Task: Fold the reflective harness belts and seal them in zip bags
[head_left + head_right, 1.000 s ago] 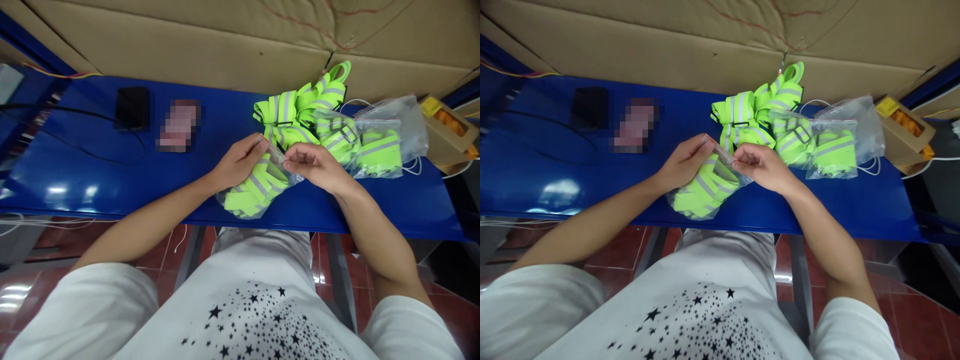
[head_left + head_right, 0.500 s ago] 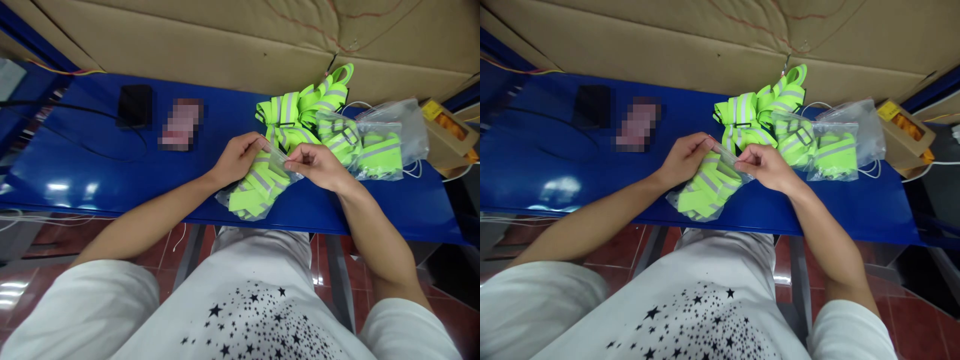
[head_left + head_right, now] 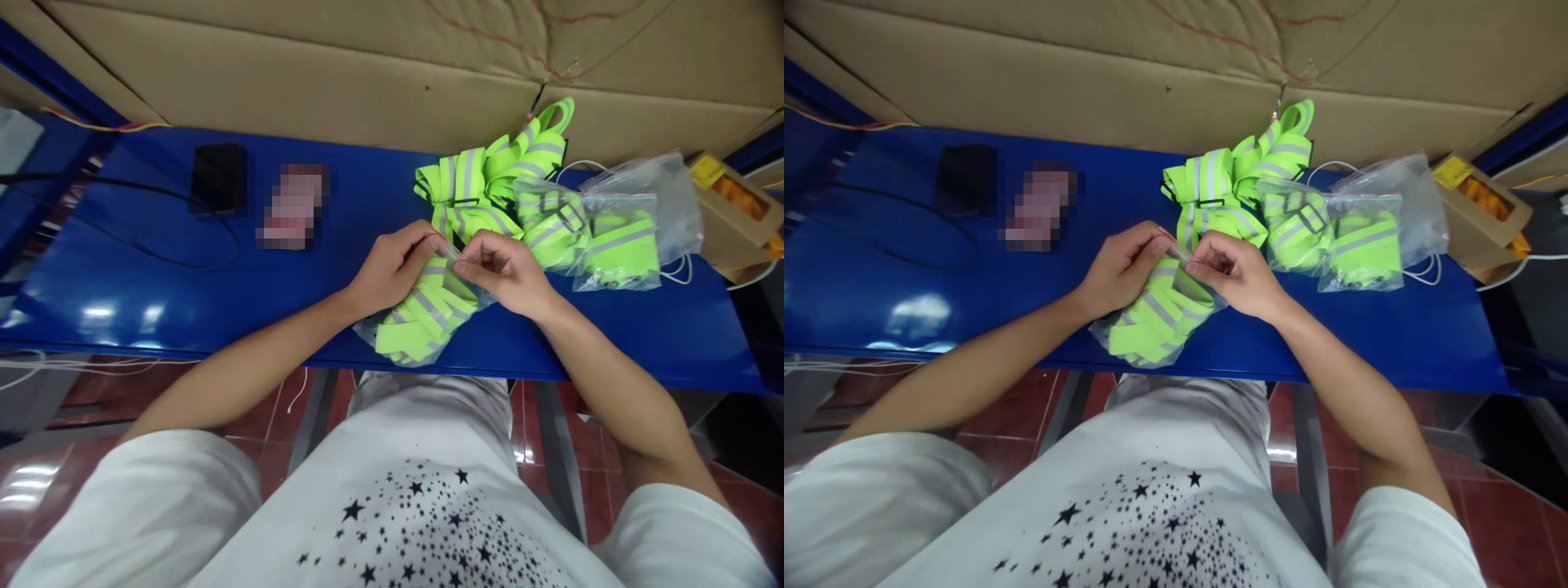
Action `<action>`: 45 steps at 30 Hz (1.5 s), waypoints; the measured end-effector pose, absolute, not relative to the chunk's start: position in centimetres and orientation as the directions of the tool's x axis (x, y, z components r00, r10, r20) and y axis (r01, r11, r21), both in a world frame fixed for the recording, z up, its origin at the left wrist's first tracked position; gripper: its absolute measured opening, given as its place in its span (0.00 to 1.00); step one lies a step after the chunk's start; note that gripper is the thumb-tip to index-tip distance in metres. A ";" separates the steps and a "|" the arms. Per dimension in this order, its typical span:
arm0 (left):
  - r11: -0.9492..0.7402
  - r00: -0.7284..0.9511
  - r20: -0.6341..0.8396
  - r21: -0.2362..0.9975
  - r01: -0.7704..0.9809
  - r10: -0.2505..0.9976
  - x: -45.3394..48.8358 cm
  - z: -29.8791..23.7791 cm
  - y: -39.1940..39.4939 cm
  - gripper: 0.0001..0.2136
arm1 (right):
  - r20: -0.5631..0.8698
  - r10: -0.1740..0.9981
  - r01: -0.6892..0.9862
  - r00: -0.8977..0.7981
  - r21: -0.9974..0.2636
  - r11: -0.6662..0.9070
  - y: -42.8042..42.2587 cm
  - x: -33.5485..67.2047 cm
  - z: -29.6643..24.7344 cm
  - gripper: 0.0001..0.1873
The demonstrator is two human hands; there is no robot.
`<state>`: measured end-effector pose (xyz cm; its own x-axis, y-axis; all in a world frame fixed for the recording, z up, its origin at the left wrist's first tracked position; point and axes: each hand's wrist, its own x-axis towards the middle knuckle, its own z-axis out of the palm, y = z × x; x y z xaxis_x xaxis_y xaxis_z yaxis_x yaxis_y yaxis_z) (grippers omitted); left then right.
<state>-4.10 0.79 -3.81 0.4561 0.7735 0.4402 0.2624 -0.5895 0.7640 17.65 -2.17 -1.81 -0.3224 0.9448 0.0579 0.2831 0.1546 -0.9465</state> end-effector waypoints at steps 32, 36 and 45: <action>-0.542 0.453 0.418 0.819 0.187 0.788 -4.3 -3.1 0.5 0.12 | 0.225 0.946 0.377 -0.232 -0.876 0.301 -2.8 17.3 -2.8 0.11; -0.573 0.475 0.429 0.792 0.211 0.768 -4.4 -2.9 0.5 0.11 | 0.199 0.949 0.335 -0.244 -0.901 0.275 -2.9 17.0 -2.9 0.12; -0.444 0.496 0.348 0.892 0.085 0.795 -4.4 -2.7 0.9 0.14 | 0.163 0.929 0.302 -0.332 -0.914 0.269 -2.8 17.8 -2.6 0.12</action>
<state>-4.43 0.86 -2.66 0.4963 0.7954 0.3480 0.0852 -0.4435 0.8922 17.78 -2.81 -2.64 -0.3324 0.9289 0.1634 0.3024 0.2691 -0.9144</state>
